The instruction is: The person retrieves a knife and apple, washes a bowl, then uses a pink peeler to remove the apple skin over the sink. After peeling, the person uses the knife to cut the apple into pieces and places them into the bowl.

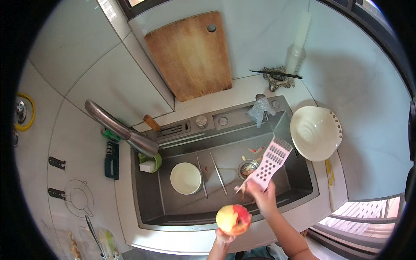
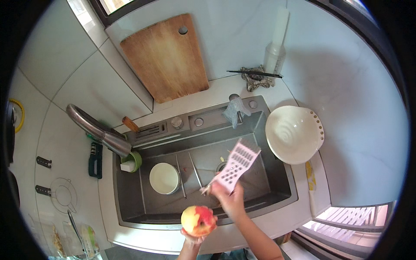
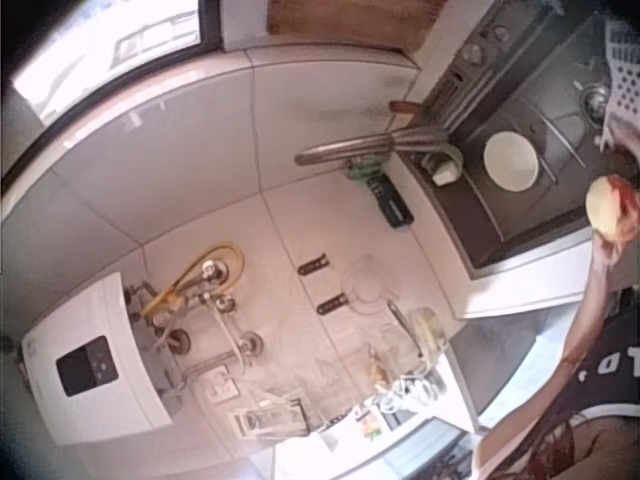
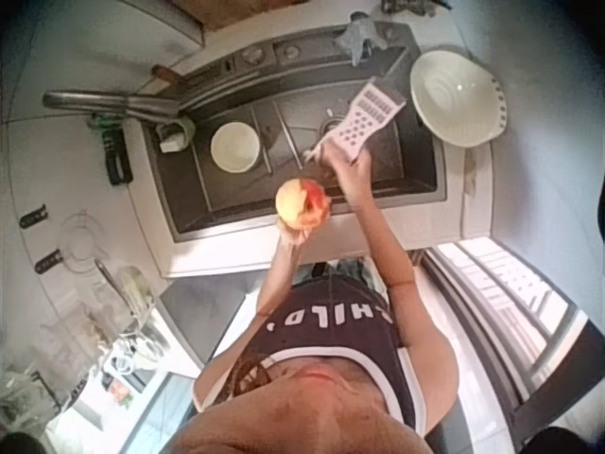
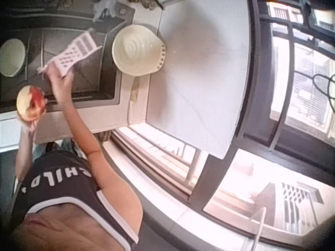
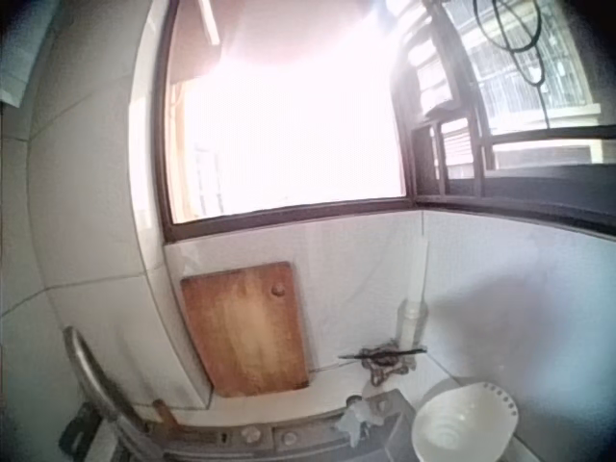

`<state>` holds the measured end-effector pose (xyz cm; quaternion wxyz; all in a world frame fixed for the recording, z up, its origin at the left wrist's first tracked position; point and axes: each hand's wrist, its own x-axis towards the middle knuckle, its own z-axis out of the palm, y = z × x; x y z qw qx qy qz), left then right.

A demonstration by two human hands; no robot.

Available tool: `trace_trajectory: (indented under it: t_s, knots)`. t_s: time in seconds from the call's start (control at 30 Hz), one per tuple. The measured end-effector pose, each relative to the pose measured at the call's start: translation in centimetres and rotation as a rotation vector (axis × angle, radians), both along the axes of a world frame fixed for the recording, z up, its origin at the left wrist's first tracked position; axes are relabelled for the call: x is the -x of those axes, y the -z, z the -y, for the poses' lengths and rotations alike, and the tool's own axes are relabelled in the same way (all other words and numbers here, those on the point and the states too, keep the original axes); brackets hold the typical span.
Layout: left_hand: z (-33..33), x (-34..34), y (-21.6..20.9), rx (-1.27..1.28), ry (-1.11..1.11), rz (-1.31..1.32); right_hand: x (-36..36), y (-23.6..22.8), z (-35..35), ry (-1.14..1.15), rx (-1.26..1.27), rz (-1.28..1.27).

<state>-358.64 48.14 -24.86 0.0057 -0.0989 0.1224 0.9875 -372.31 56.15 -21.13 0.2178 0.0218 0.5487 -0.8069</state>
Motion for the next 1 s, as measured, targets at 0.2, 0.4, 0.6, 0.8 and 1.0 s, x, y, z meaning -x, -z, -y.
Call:
trace_trajectory:
  t_s: [0.2, 0.4, 0.6, 0.8, 1.0]
  knots:
    - [0.2, 0.6, 0.1, 0.076, -0.008, -0.035, -0.7, -0.5, -1.8, 0.186, 0.179, 0.15]
    - [0.4, -0.2, 1.1, 0.113, 0.004, -0.046, -2.7, -1.5, -1.2, -0.158, 0.077, -0.063]
    - [0.8, 0.0, 1.6, -0.004, 0.001, -0.117, -0.1, 1.6, -1.5, 0.178, 0.024, 0.335]
    - [0.8, 0.4, 0.4, 0.083, -0.007, 0.053, -2.6, -1.5, -1.6, 0.016, 0.296, 0.084]
    - [1.1, 1.0, -1.5, -0.085, -0.002, -0.015, -1.8, -3.0, -1.5, -0.192, 0.065, -0.102]
